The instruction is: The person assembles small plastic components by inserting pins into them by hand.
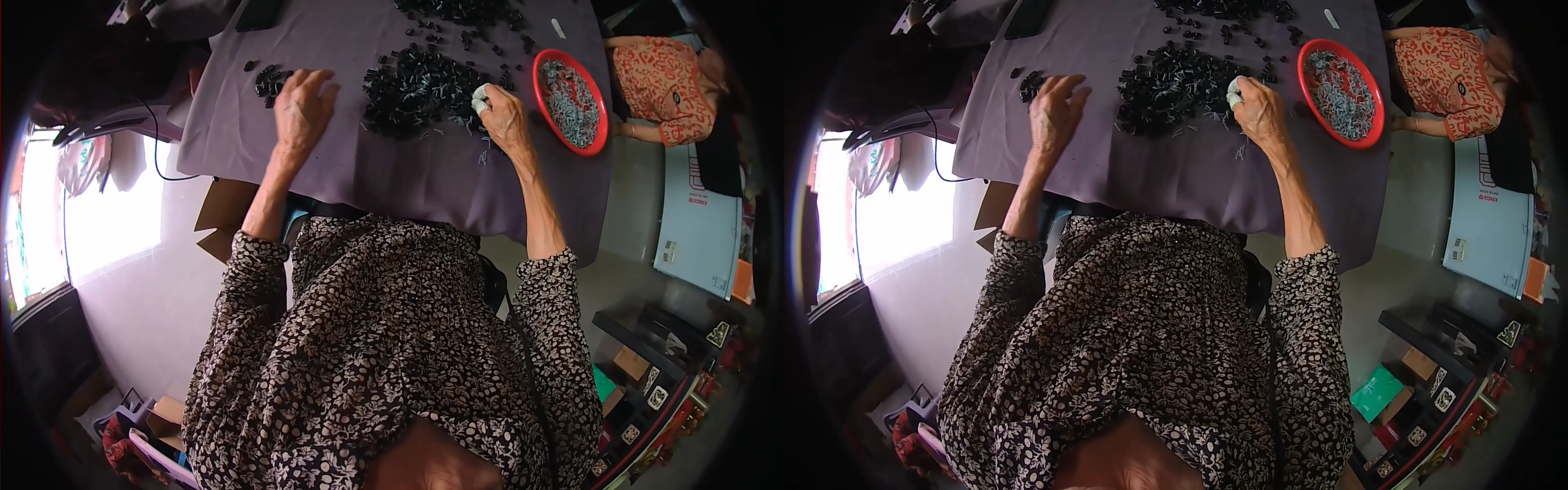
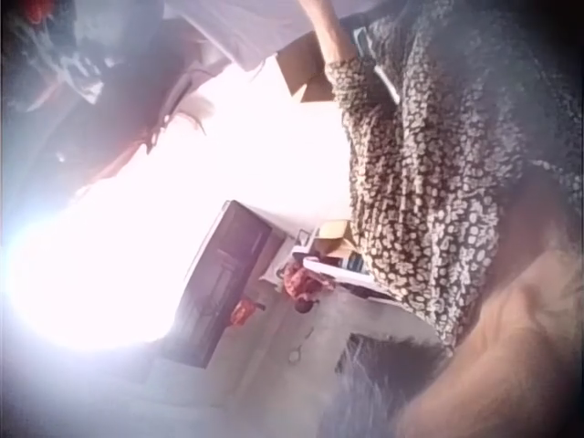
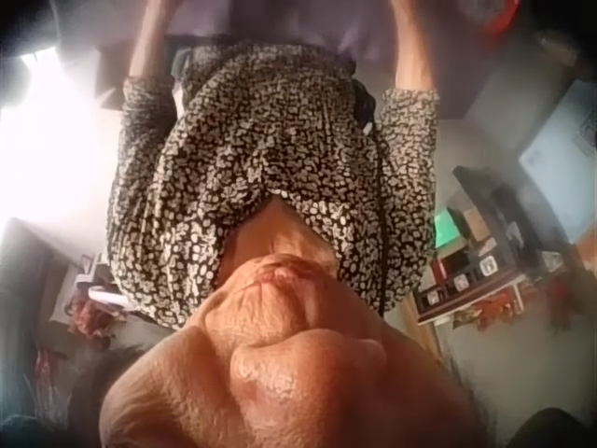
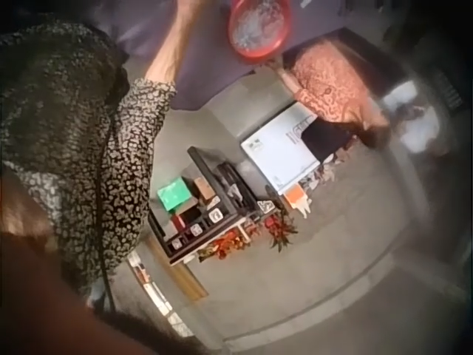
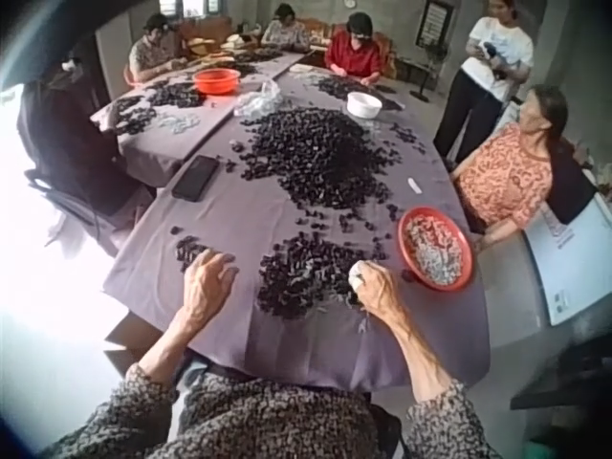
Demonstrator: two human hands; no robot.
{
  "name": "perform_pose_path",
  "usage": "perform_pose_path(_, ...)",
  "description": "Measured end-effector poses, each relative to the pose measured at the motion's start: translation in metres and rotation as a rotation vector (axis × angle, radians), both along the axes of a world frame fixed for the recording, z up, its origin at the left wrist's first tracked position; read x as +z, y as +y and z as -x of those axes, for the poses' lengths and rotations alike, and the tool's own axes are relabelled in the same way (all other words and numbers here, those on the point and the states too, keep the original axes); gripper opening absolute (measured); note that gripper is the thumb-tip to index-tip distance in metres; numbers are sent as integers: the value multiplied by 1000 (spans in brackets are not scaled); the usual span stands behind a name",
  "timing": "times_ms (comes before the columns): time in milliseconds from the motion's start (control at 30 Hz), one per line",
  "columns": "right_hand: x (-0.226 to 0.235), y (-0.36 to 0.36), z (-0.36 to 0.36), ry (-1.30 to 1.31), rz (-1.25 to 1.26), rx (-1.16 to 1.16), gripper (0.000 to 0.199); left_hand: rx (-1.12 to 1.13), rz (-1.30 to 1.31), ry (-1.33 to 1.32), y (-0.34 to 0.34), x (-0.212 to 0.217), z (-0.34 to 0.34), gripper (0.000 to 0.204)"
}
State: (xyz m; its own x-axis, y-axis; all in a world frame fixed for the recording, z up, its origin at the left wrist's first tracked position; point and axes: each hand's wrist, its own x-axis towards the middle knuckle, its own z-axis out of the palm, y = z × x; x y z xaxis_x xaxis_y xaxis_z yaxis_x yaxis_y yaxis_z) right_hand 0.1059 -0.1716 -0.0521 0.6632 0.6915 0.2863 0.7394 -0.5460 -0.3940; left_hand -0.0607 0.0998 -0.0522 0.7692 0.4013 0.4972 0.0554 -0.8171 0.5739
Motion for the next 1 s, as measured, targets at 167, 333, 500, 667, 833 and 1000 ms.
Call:
perform_pose_path(167, 15, -4, 17, 74, -31, 40, 16, -277, -44, -61, -71, -7, -4, 10)
perform_pose_path(333, 16, -3, 37, 120, -70, 72, 16, -446, -89, 26, -114, -15, 2, 11)
perform_pose_path(500, 7, 11, 49, 36, -37, 154, 16, -475, -106, 38, -116, -24, 7, 9)
perform_pose_path(667, 2, 13, 43, 47, 58, 199, 18, -459, -103, 17, -109, -22, 7, 7)
perform_pose_path(833, 10, -5, 39, 214, 78, 110, 9, -439, -139, 81, -105, -22, 9, 16)
perform_pose_path(1000, 8, 7, 51, 155, 36, 115, 6, -410, -119, 69, -104, -21, -4, 14)
